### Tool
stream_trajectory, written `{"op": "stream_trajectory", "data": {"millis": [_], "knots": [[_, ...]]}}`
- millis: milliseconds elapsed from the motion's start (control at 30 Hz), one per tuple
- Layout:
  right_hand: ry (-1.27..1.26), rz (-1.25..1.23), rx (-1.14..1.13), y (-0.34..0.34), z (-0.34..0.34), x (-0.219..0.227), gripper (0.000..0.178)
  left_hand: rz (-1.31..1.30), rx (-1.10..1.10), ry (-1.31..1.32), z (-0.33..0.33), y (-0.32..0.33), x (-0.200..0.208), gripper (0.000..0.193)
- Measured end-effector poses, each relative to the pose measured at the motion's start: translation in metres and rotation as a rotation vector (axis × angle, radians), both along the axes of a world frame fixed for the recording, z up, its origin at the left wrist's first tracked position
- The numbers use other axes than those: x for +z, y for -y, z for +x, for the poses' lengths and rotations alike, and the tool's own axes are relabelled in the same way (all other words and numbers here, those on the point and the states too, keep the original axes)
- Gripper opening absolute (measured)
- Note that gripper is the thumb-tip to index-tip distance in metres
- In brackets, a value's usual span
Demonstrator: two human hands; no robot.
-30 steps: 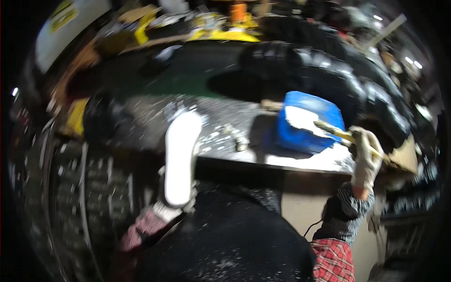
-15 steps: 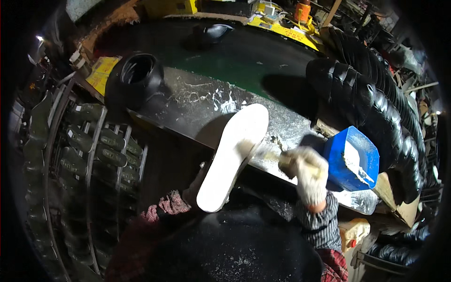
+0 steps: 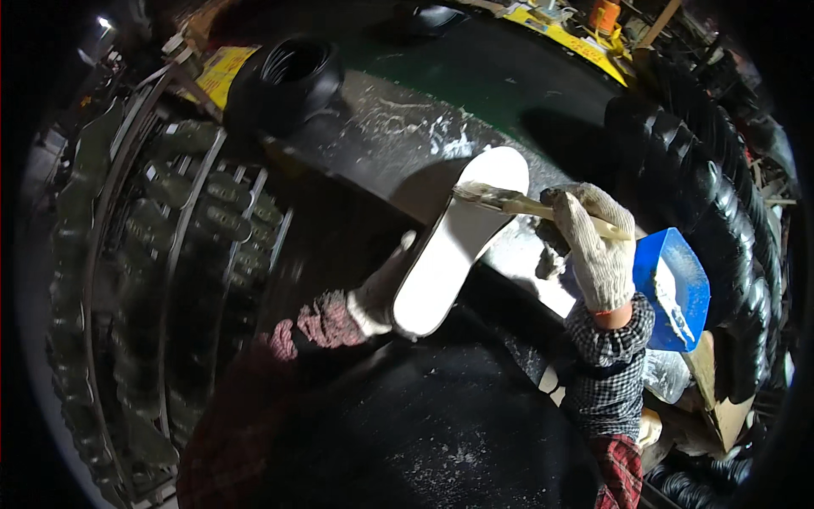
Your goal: Applying adhesive to shoe outsoles and midsoles using a brush.
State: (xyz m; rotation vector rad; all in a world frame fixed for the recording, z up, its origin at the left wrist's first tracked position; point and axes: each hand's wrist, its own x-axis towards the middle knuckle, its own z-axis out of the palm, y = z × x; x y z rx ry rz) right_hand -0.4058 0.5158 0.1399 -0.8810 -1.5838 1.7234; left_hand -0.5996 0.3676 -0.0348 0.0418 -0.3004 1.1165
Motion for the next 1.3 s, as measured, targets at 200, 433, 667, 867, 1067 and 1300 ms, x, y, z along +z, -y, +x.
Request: {"op": "stream_trajectory", "data": {"millis": [200,433,667,867,1067,1300], "knots": [[0.046,0.186,0.516,0.045,0.043,-0.006,0.028,-0.159,0.156,-0.091,0.003,-0.003,0.019,0.056],[0.012,0.244,0.296,0.056,0.053,-0.02,0.035,-0.153,0.337,-0.294,0.005,0.011,0.027,0.046],[0.008,0.23,-0.362,-0.038,0.037,-0.078,0.023,-0.642,0.191,-0.058,-0.007,0.022,0.021,0.078],[0.264,1.091,0.448,0.019,0.025,-0.021,0.031,-0.536,0.218,-0.035,-0.025,0.041,-0.017,0.079],[0.097,0.198,0.308,-0.024,0.007,-0.031,0.025,-0.419,0.227,-0.346,-0.024,0.025,0.015,0.06],[0.172,1.124,0.166,0.001,0.005,-0.031,0.029,-0.632,0.434,-0.807,-0.039,-0.011,0.051,0.05]]}}
